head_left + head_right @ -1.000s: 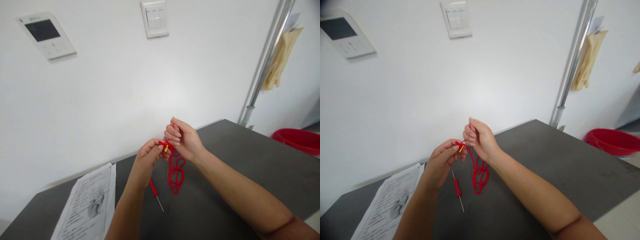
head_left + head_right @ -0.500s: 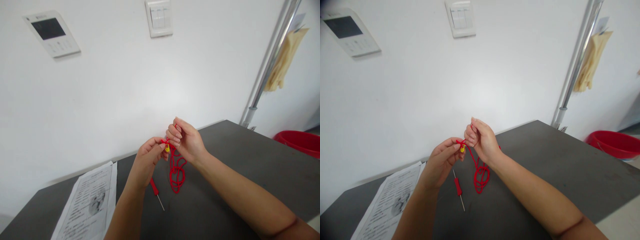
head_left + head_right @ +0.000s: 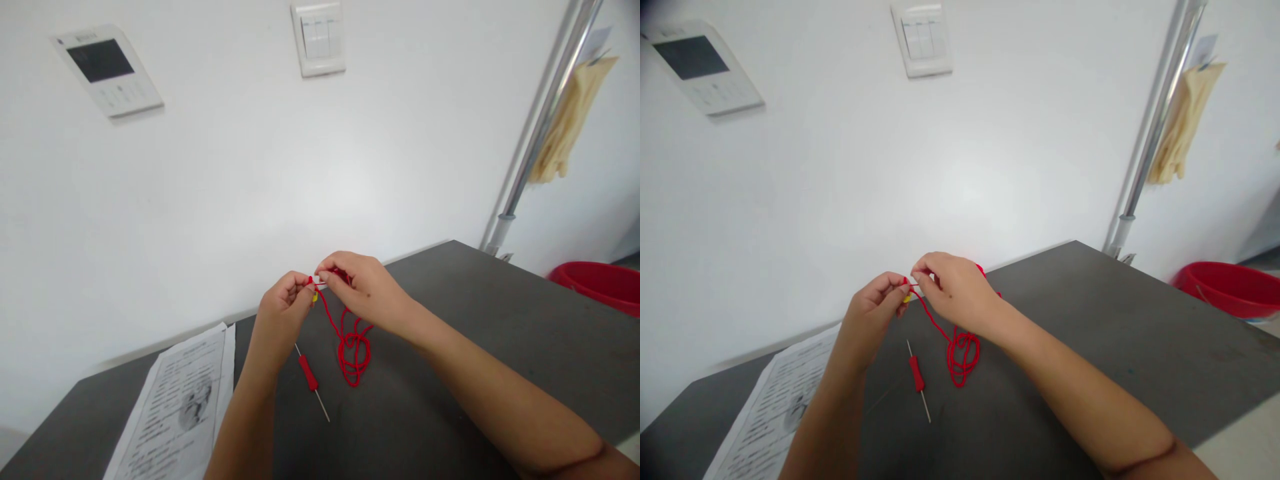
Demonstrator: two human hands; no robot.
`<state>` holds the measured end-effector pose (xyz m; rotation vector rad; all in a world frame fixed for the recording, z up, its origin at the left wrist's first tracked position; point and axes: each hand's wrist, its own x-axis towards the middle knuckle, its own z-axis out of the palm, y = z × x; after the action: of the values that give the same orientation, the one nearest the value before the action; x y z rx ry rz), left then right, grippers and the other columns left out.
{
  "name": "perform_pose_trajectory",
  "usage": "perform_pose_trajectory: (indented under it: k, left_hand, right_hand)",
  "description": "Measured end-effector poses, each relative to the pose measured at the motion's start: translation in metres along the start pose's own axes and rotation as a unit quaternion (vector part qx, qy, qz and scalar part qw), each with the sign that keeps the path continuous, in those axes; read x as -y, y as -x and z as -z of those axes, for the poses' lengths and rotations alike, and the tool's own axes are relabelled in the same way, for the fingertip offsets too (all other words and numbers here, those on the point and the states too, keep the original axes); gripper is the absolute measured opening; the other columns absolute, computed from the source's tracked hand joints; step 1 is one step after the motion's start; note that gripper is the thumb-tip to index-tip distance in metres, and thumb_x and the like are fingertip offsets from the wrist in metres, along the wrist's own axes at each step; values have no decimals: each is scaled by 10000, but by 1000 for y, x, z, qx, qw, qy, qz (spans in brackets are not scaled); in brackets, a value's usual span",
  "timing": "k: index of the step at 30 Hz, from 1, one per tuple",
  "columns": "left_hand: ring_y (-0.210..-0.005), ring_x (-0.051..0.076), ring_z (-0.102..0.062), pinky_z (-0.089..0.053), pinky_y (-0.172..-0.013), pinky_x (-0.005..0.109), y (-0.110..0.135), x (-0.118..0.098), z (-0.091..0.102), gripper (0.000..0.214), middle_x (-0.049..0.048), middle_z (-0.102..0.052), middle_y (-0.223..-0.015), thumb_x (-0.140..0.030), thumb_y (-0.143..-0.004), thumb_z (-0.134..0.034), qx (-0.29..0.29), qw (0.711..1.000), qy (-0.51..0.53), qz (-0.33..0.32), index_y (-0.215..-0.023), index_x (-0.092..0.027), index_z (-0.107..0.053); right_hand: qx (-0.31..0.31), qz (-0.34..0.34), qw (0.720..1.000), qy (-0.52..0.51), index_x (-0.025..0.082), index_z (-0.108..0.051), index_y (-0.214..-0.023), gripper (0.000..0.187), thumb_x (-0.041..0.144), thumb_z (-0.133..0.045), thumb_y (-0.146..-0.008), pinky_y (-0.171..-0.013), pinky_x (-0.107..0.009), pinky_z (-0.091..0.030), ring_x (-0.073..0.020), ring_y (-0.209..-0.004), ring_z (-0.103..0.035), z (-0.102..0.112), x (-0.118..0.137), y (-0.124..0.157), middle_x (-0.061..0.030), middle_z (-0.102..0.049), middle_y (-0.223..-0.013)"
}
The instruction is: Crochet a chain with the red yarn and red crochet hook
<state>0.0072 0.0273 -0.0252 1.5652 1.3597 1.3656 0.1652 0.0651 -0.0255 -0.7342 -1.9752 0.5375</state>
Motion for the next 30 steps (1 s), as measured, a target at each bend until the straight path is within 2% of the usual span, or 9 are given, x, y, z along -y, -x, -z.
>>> perform_pose_trajectory:
  k: [3, 6, 13, 17, 20, 23, 26, 27, 30]
  left_hand:
    - [-541, 137, -435, -322, -548, 264, -1, -2, 2, 96, -51, -509, -550, -251, -756, -610, -3, 999, -44, -9, -671, -209, -622]
    - [-532, 140, -425, -319, -546, 264, -1, -3, 1, 82, -53, -509, -549, -233, -749, -587, 13, 998, -68, 5, -674, -211, -614]
    - [-568, 158, -409, -299, -548, 277, 1, -5, 3, 201, -42, -472, -577, -321, -820, -548, 62, 987, -149, -1, -646, -221, -551]
    - [-583, 158, -398, -304, -563, 278, -2, -1, 7, 263, -39, -457, -589, -386, -839, -568, 97, 989, -114, -8, -635, -222, -539]
    - [-599, 152, -411, -321, -591, 276, -2, 1, 8, 218, -33, -475, -593, -336, -815, -584, 115, 993, -29, -1, -636, -212, -566]
    - [-568, 133, -370, -294, -562, 264, 1, 1, 5, 181, -43, -451, -559, -298, -758, -606, 117, 989, 92, 21, -610, -206, -560]
    - [-540, 119, -323, -257, -521, 253, 4, -1, -3, 186, -50, -424, -531, -287, -701, -628, 115, 970, 211, 37, -568, -203, -529]
    - [-536, 116, -316, -251, -515, 250, 5, -1, -5, 187, -50, -425, -527, -284, -691, -634, 109, 964, 238, 40, -562, -202, -525]
    - [-534, 110, -311, -260, -521, 248, 6, 0, -11, 188, -51, -433, -523, -273, -687, -645, 84, 955, 283, 42, -560, -195, -531]
  right_hand:
    - [99, 33, 987, 123, 160, -662, -858, 154, 150, -520, -918, -696, -306, -376, -193, -766, -567, 3, 1, 1, -83, -685, -854]
    - [151, 58, 974, 159, 160, -623, -781, 193, 122, -496, -922, -705, -320, -364, -213, -787, -551, 6, -1, 1, -89, -658, -812]
    - [161, 59, 971, 169, 174, -571, -723, 238, 115, -469, -929, -650, -302, -308, -199, -740, -520, 8, -1, 0, -72, -620, -767]
    - [152, 40, 973, 167, 180, -536, -695, 250, 146, -477, -936, -622, -290, -263, -168, -688, -484, 10, 2, 1, -41, -583, -716]
    - [170, 13, 981, 94, 192, -460, -650, 286, 202, -476, -936, -578, -281, -219, -126, -585, -391, 15, 4, 2, 22, -467, -611]
    - [189, -40, 978, -80, 206, -375, -591, 300, 241, -487, -868, -532, -268, -189, -104, -530, -283, 14, 4, 2, 61, -303, -556]
    - [153, -89, 943, -281, 212, -401, -544, 237, 262, -505, -751, -522, -260, -218, -100, -529, -286, 2, 4, 1, 63, -328, -540]
    - [130, -96, 931, -326, 210, -428, -526, 229, 272, -519, -727, -526, -261, -230, -100, -527, -298, -3, 5, 1, 60, -356, -531]
    - [66, -121, 899, -416, 218, -416, -484, 266, 298, -552, -698, -511, -263, -215, -90, -478, -246, -18, 6, 1, 77, -305, -471]
